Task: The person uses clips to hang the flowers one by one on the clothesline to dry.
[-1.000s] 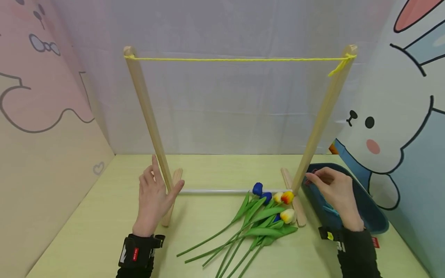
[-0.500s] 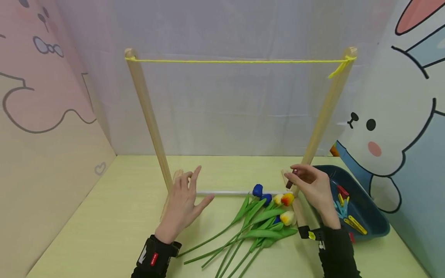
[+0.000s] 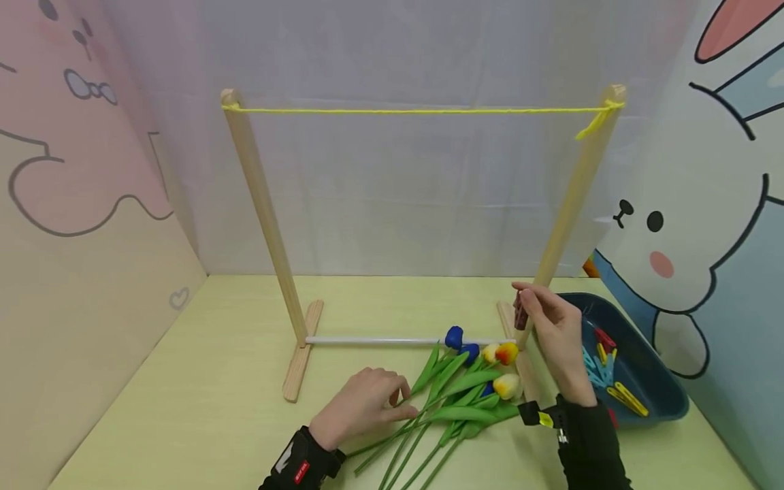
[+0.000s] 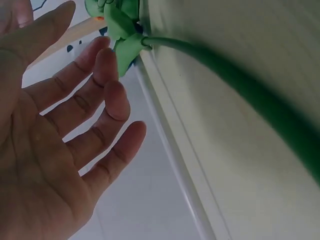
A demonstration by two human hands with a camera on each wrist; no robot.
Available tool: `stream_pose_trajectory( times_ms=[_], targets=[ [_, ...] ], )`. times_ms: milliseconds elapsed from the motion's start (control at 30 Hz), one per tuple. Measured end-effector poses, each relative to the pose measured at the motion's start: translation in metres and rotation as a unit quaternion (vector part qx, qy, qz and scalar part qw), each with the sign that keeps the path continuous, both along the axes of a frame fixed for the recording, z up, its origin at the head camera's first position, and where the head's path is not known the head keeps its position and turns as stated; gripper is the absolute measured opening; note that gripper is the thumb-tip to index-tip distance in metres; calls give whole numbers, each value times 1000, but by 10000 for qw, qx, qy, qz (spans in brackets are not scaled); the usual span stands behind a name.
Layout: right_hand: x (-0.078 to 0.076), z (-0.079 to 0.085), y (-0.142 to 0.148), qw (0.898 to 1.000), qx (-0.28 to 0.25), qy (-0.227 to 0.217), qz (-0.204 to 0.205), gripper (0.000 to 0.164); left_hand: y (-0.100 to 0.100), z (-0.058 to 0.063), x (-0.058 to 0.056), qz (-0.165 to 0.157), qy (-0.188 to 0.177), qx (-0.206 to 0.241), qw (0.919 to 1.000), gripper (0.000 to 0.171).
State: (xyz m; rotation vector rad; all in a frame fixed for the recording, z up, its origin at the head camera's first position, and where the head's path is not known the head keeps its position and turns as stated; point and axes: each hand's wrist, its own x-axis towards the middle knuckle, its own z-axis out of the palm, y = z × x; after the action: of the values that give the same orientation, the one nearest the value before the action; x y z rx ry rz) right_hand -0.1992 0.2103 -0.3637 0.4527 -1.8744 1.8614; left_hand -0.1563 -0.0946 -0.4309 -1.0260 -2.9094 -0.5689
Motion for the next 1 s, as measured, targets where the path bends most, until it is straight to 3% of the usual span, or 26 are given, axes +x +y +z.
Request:
stream_pose_trajectory(
  times_ms=[233, 433, 700, 1000],
  targets=[
    [1, 3, 2, 9993, -343, -87, 129, 22, 6, -9, 2, -35, -550, 88, 9984, 20],
    [1, 4, 5, 9984, -444, -321, -128, 23, 8, -11, 2, -58, -712, 119, 9974, 15],
    [1, 3, 8, 9975, -647, -240, -149, 18, 9, -9, 2, -169, -569, 74, 9982, 15],
    [1, 3, 9, 9967, -796, -117, -93, 17, 3, 1, -1, -277, -33, 60, 9996, 11]
  ],
)
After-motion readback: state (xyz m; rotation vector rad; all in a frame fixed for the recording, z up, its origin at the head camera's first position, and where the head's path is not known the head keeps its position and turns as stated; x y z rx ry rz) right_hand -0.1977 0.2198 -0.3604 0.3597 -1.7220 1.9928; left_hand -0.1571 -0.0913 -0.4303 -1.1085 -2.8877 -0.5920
